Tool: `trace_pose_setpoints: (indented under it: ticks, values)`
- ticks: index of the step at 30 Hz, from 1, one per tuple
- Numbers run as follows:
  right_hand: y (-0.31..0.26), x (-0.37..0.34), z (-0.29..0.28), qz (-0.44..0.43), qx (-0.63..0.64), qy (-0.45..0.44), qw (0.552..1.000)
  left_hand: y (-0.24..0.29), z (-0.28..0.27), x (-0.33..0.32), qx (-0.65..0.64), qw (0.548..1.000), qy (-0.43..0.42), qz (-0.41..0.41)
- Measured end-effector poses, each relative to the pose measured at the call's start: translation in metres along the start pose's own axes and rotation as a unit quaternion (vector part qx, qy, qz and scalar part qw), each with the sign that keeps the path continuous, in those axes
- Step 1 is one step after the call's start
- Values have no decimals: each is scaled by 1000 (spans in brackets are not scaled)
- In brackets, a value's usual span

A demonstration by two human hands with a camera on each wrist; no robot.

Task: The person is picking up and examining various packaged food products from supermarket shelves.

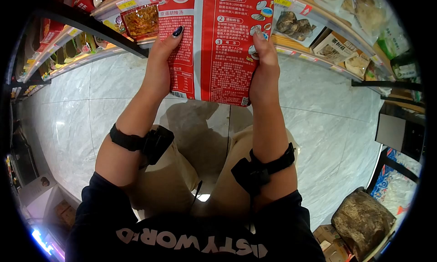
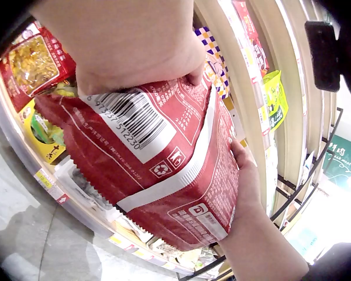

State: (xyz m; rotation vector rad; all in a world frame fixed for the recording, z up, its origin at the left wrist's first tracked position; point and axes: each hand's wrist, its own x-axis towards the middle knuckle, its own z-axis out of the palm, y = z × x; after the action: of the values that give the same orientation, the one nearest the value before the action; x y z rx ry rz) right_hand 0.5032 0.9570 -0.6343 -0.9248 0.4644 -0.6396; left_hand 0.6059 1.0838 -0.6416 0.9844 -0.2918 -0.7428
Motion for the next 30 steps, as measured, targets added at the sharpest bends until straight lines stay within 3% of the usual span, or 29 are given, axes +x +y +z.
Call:
trace_pose_setpoints:
  ticks: [30]
  values:
    - [1,2,0,-18,10,-3,1000,0,1,0,2,1000,1,-2]
